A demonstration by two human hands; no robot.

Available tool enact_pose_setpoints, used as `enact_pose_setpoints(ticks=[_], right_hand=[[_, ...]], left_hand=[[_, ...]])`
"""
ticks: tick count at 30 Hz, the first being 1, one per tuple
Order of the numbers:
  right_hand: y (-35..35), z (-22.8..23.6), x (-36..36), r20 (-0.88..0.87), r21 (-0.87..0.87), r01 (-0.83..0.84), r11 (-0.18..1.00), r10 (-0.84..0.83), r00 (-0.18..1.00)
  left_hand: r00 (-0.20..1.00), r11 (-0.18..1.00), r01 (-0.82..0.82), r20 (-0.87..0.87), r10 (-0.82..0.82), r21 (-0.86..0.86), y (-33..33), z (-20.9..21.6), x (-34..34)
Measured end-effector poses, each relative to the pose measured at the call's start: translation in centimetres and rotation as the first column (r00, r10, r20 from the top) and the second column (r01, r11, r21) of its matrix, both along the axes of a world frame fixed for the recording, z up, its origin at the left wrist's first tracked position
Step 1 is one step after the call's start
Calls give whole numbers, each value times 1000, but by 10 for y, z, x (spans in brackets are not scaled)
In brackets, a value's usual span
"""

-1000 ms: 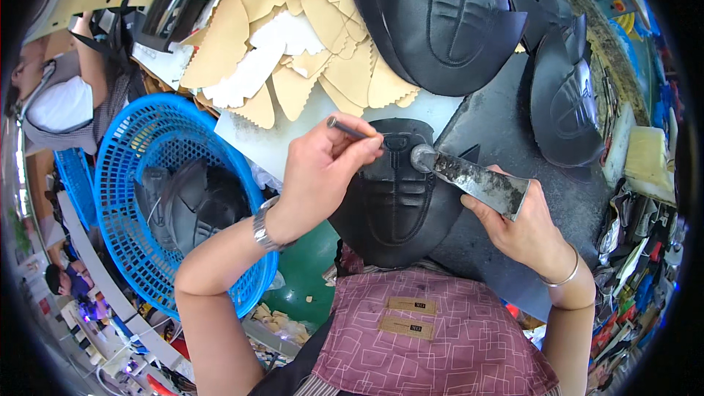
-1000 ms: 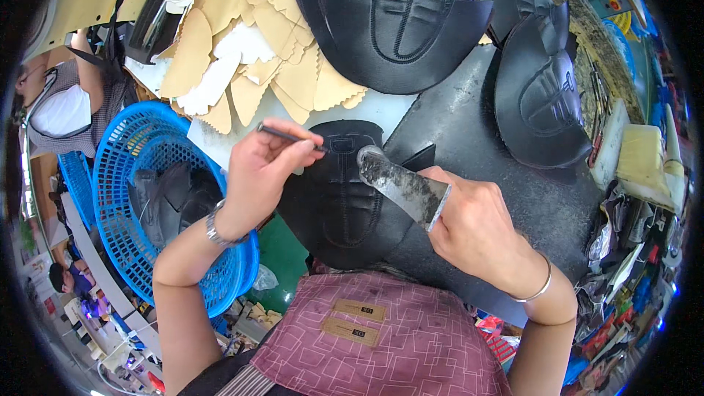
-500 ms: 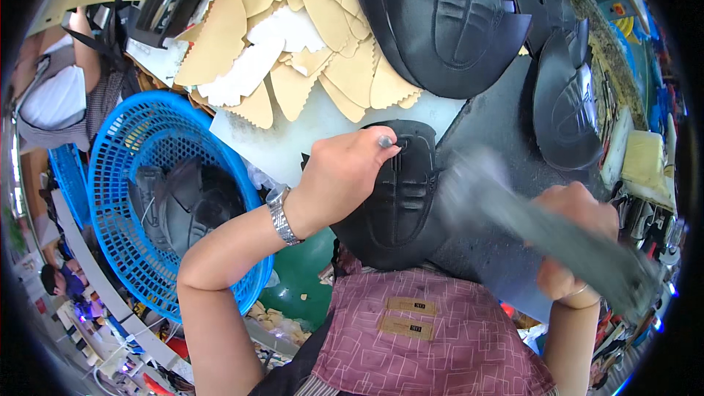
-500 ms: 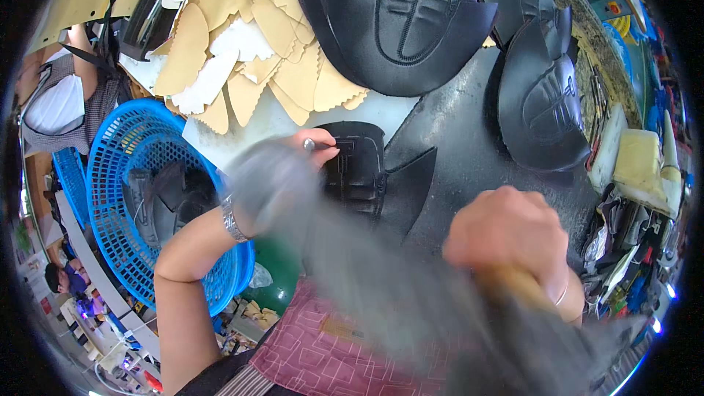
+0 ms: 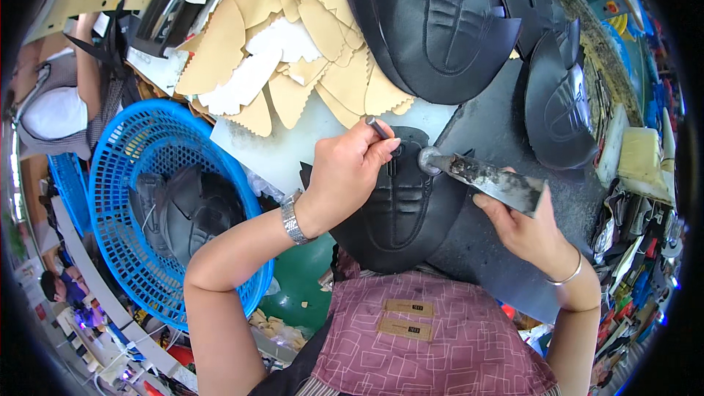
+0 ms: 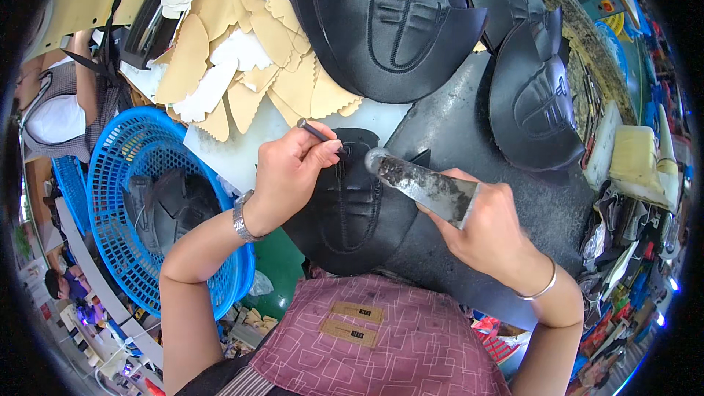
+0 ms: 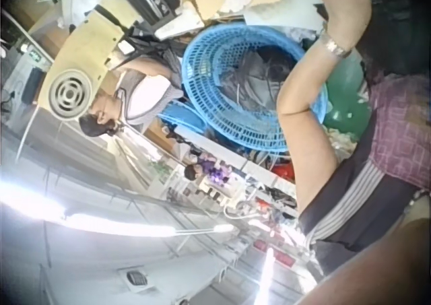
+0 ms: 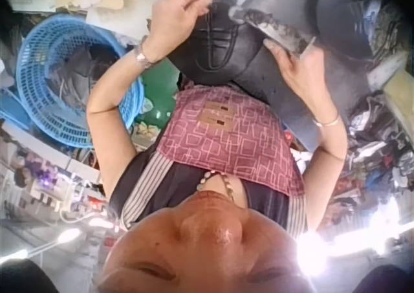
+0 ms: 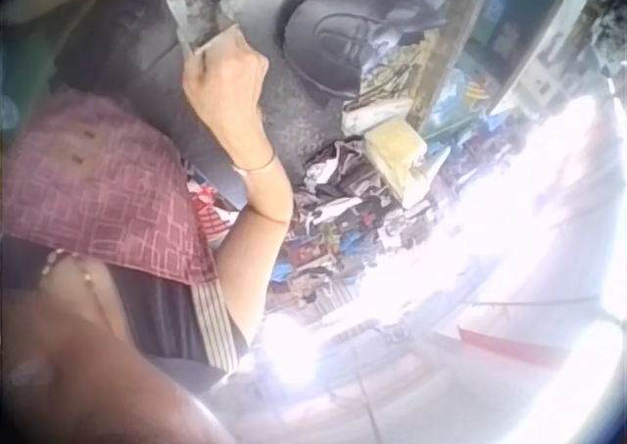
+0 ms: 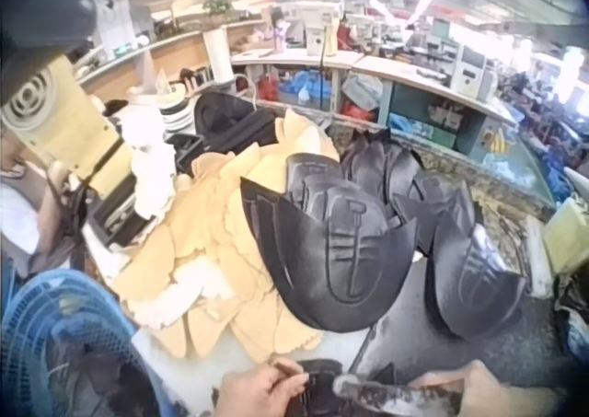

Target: Using a punch tool and a shoe hammer to create holes or indentations in black leather shoe components.

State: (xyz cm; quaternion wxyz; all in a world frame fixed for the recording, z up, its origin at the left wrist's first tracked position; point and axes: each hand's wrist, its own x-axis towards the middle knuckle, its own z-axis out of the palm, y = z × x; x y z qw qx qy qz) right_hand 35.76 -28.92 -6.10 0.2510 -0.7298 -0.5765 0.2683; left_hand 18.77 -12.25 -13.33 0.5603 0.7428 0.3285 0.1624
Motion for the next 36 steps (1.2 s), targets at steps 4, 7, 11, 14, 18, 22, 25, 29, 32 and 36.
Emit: enact_pose_setpoints(ticks=[4,7,11,14,18,22,25,29,32,36], right_hand=[[6,28,15,-223,387,-195,901,297,928],[8,8,7,-77,332,-194,923,231,970],[8,-14,-1,242,183,-114,976,67,968],[22,-24,-14,384,108,-117,987,67,921],[3,-35,-14,320,56,-257,965,226,920],[-37,-1,32,338,207,18,978,-89,937],[-69,-19,95,296,157,592,791,-609,736],[-78,-54,136,586,263,593,761,-614,528],[-74,-35,113,624,323,561,762,-617,479],[-40,9,57,126,104,351,931,-362,924]], left_hand=[[990,794,108,8,-141,598,-4,-3,0],[970,707,238,-126,-208,665,-4,-2,1],[999,999,-7,33,8,-38,16,2,7],[991,961,130,-54,-120,244,37,32,26],[866,433,358,-120,-485,827,61,29,59],[767,254,526,-322,-555,812,70,18,59],[713,27,486,-379,-590,873,62,21,70],[691,254,507,-212,-691,823,55,25,70],[630,244,623,-293,-719,743,36,66,28],[442,298,867,-339,-830,400,-6,80,-45]])
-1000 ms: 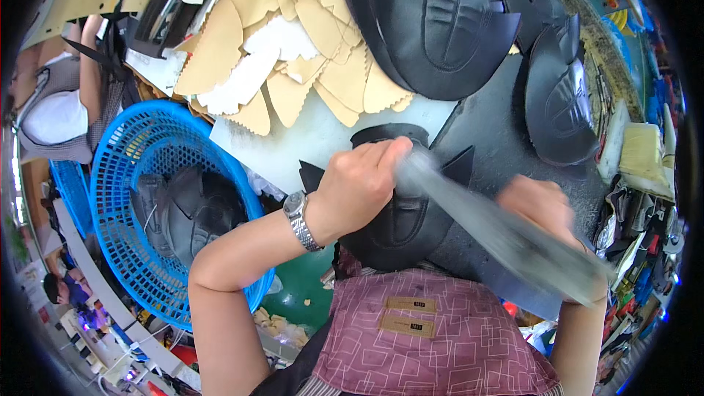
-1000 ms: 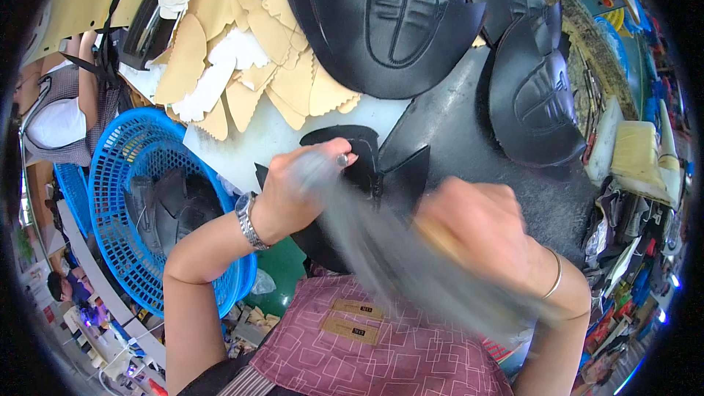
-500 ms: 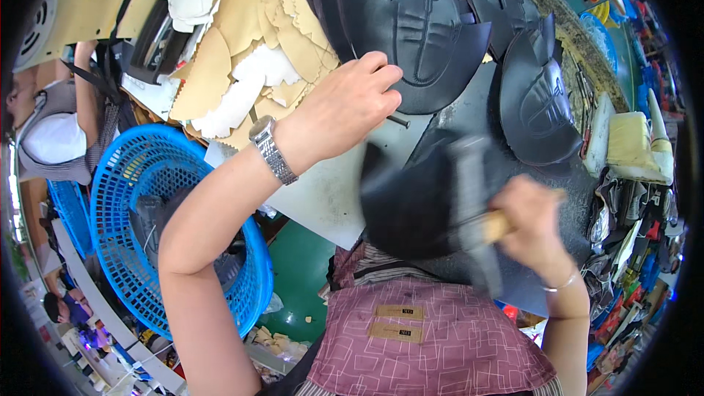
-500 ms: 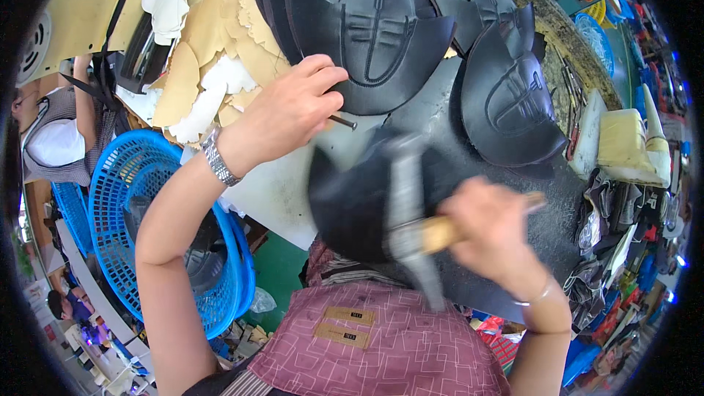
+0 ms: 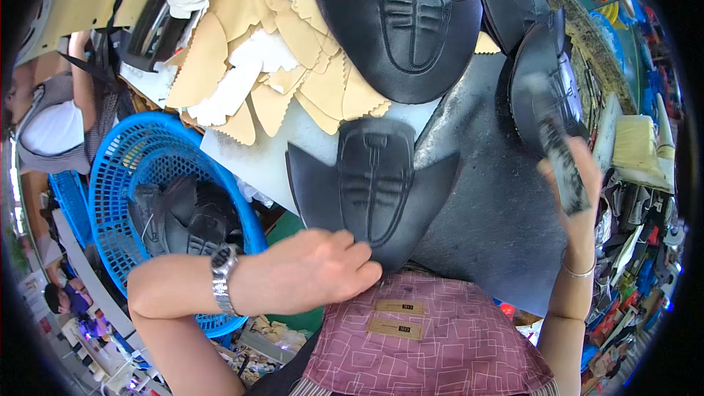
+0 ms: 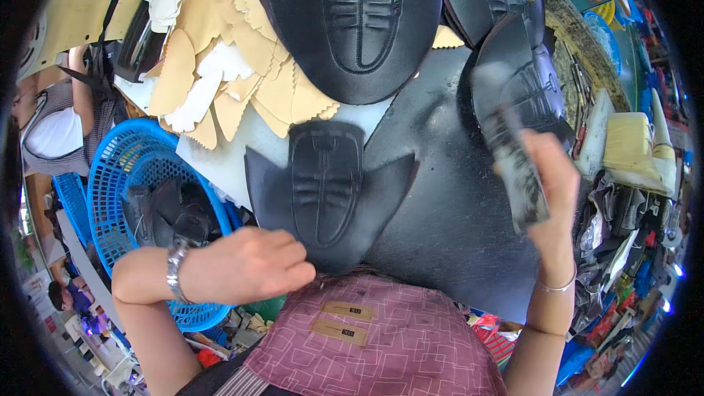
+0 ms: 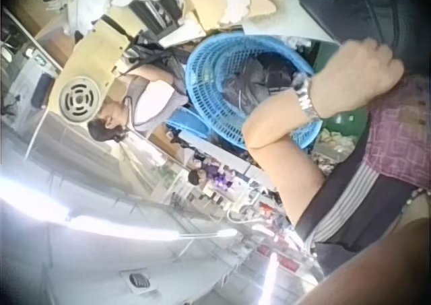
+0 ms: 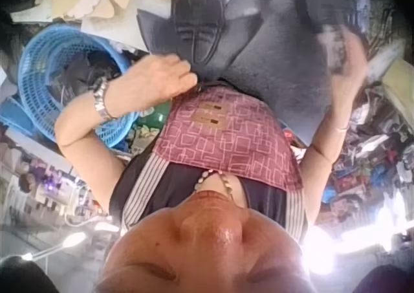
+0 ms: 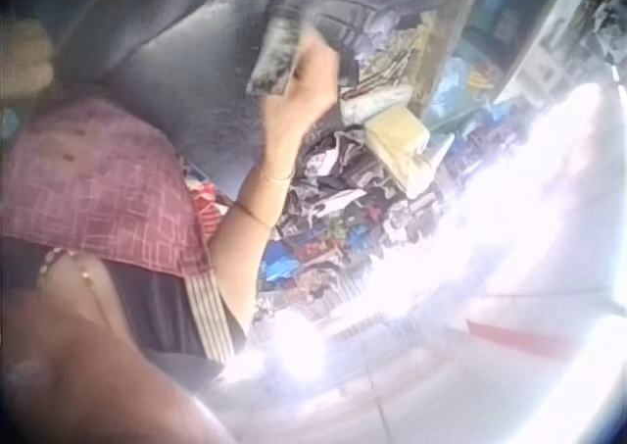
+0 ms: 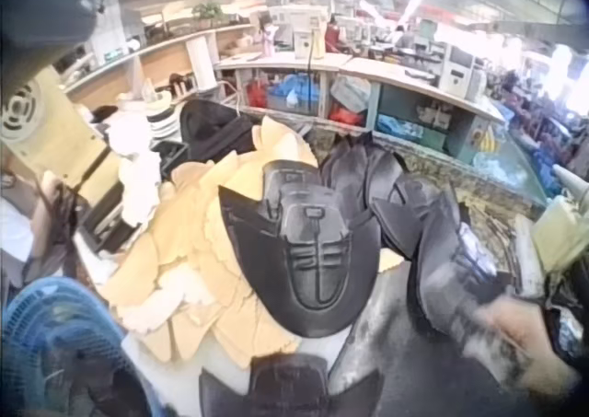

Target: Using a punch tool and a shoe hammer to create holes or indentations in black leather shoe components.

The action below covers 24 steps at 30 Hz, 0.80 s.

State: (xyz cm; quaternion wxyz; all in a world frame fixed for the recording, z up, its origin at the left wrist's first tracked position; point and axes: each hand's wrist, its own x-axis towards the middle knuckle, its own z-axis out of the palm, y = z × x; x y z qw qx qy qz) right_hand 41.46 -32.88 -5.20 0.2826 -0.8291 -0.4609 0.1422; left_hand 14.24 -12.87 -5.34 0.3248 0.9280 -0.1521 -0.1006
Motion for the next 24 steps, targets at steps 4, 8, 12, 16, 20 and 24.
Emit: enact_pose_setpoints(ticks=[4,8,12,16,20,24], right_hand=[[39,-13,-48,-143,-27,-409,912,402,904],[46,-17,-63,-130,-47,-391,919,382,915],[44,-22,-65,-96,21,-435,900,435,895],[44,-17,-70,-248,-45,-367,929,345,905],[47,-13,-66,-212,-58,-394,917,375,903],[50,0,-54,-110,-21,-423,906,418,902]], left_hand=[[989,973,-146,-8,147,-181,-4,-17,-10],[457,219,-875,-589,667,-431,11,-12,10],[387,19,-810,-511,768,-586,15,-67,26],[359,55,-804,-410,838,-592,16,-83,34],[340,91,-801,-325,882,-591,12,-88,40],[425,383,-818,-4,905,-429,10,-88,40]])
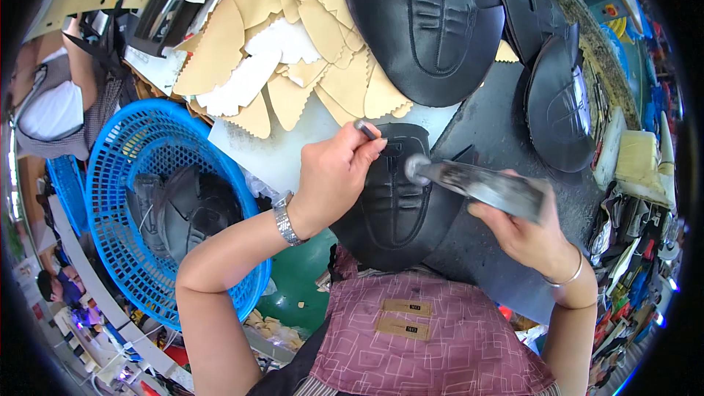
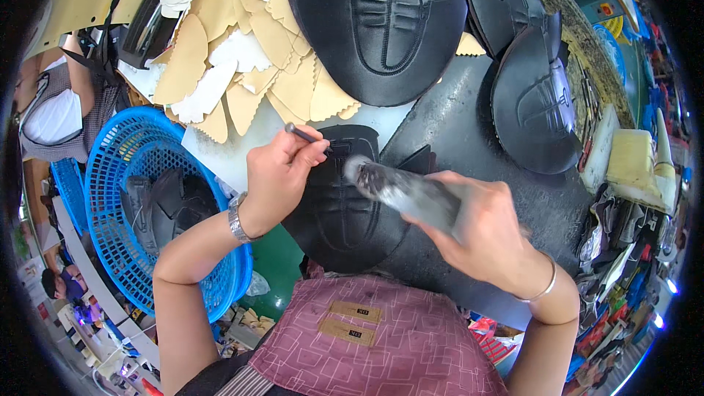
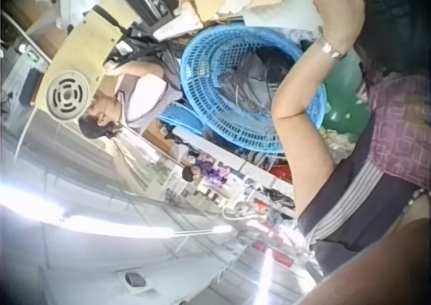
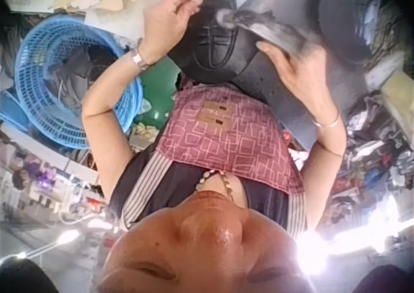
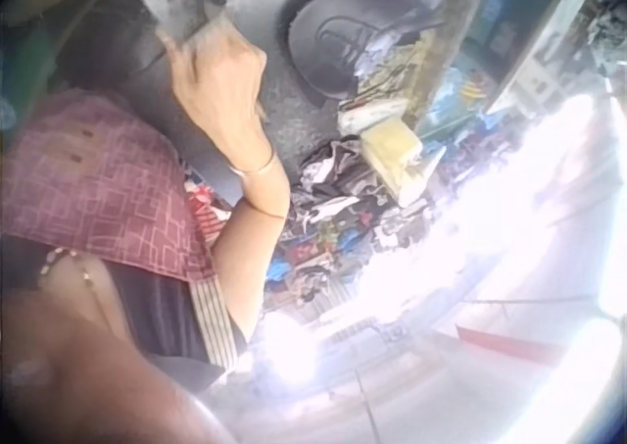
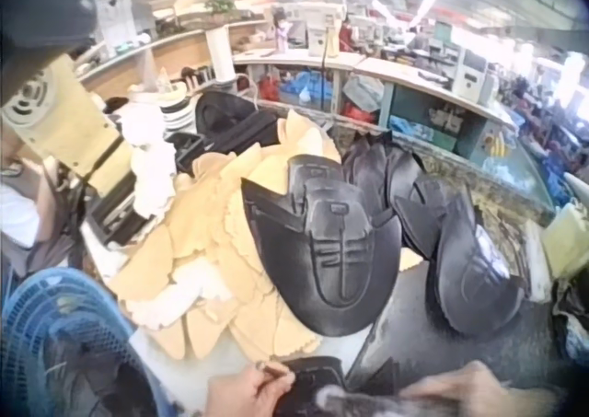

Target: Using a punch tool and a shoe hammer to create holes or indentations in black leather shoe components.

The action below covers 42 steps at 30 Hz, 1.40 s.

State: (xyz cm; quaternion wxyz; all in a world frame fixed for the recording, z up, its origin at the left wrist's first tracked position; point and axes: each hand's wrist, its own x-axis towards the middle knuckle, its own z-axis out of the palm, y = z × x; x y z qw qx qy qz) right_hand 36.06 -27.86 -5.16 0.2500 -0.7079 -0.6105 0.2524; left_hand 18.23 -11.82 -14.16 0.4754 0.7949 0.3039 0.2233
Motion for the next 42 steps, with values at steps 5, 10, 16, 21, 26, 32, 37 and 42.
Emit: enact_pose_setpoints(ticks=[5,10,16,21,26,32,37,42], right_hand=[[6,14,8,-4,120,-275,954,277,961],[-10,-17,0,-46,118,11,993,-5,999],[-19,-26,-8,2,-31,79,996,-79,997],[7,17,6,-24,21,-82,996,83,996],[-2,-3,1,48,124,-38,992,33,998],[17,-35,-8,358,263,-109,959,8,934],[1,-38,-10,230,-55,-105,993,115,966],[-51,-7,48,200,133,412,902,-431,880]], left_hand=[[977,834,211,-100,-186,510,0,-8,-11],[996,983,56,-79,-42,174,1,4,0],[999,945,29,37,-18,-327,0,3,9],[997,996,61,-43,-58,64,3,1,-2],[957,789,280,-97,-273,547,-5,11,10],[986,996,35,165,-21,-81,23,17,20],[902,573,382,-158,-403,725,62,47,56],[744,396,625,-361,-562,672,58,35,59]])
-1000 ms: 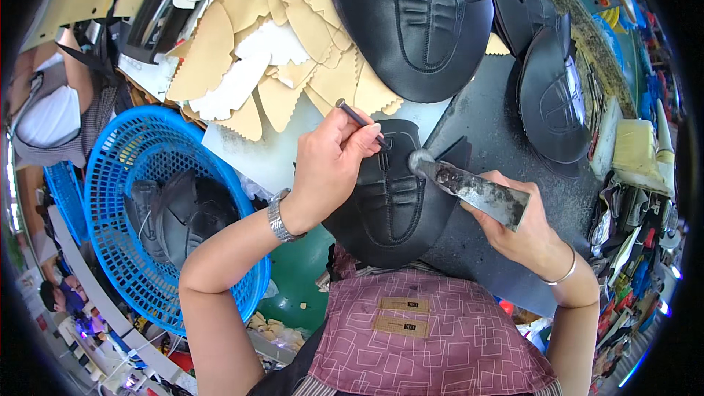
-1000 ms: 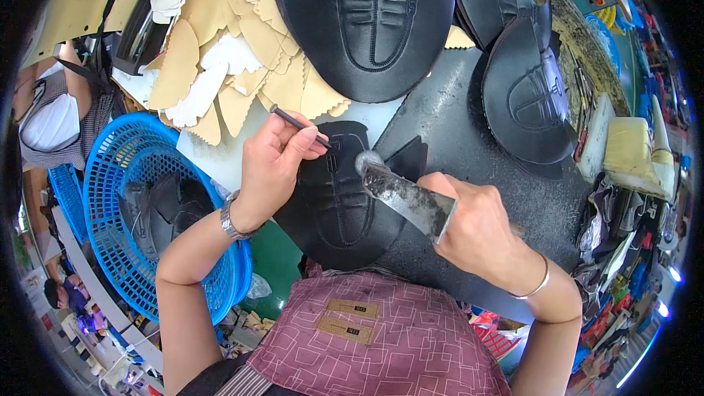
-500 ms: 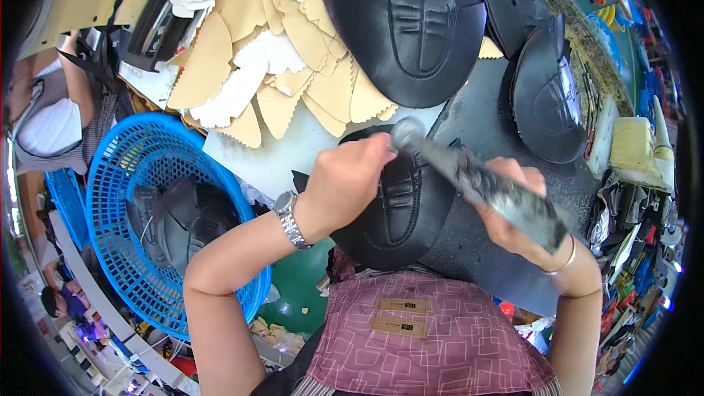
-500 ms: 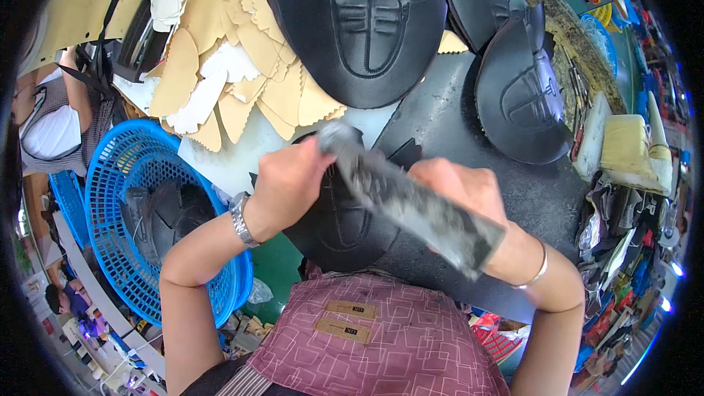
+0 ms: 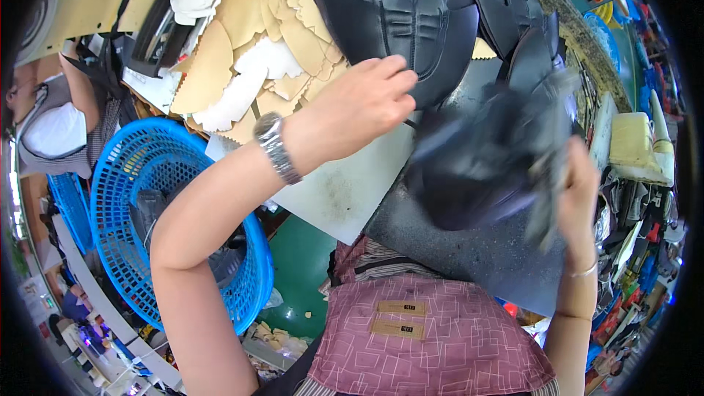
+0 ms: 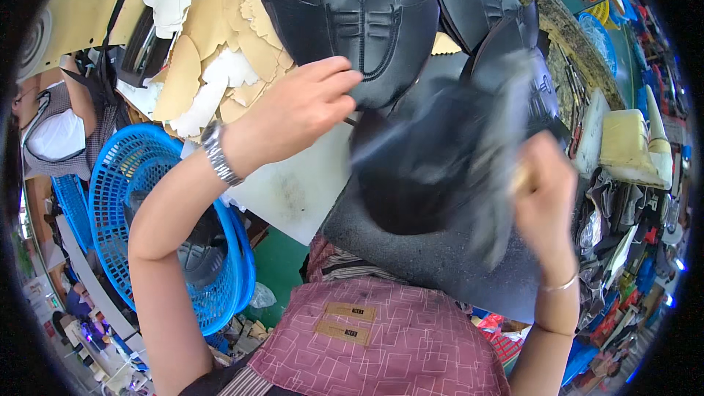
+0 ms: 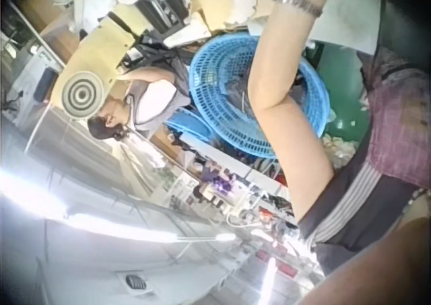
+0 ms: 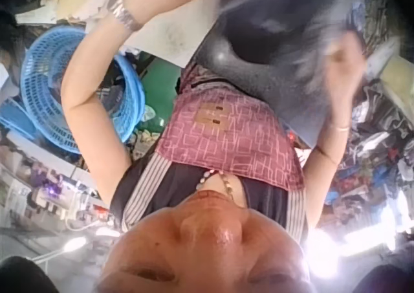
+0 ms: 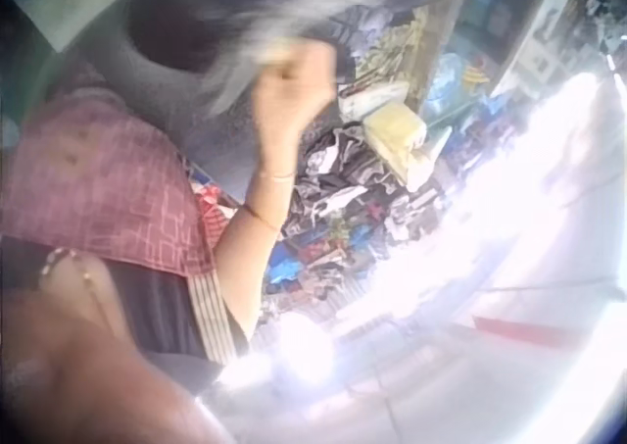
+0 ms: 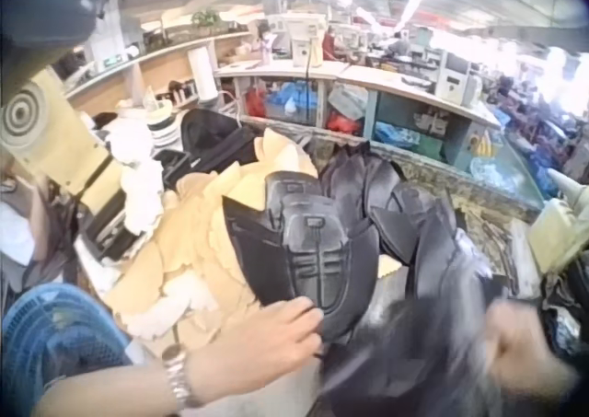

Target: Using a punch tool and a shoe hammer to create holes or indentations in black leather shoe components.

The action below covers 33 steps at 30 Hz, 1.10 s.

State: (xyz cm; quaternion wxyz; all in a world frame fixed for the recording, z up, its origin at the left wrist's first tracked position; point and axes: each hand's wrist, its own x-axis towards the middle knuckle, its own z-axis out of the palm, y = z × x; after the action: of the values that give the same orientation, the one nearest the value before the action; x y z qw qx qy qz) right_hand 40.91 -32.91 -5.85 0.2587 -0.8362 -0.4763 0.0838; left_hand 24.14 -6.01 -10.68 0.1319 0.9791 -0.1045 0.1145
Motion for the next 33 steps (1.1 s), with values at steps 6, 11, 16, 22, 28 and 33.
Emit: enact_pose_setpoints(ticks=[6,11,16,22,28,33], right_hand=[[-21,-48,91,391,-90,388,917,-326,861],[-19,-31,66,410,128,213,968,-248,878],[33,-10,14,121,189,-80,979,58,991],[50,-7,-6,-39,184,-87,979,96,995],[41,5,-27,-248,153,-271,950,303,920],[53,-10,-54,-363,-27,-475,879,434,824]], left_hand=[[995,992,95,-23,-93,82,-14,-4,22],[974,979,138,-157,-162,-153,-57,49,-48],[992,994,39,117,-52,106,-32,3,-13],[998,998,44,53,-46,36,-18,-7,9],[840,926,117,-462,-285,-358,-89,55,-80],[954,763,-141,-294,-66,-630,-72,29,-100]])
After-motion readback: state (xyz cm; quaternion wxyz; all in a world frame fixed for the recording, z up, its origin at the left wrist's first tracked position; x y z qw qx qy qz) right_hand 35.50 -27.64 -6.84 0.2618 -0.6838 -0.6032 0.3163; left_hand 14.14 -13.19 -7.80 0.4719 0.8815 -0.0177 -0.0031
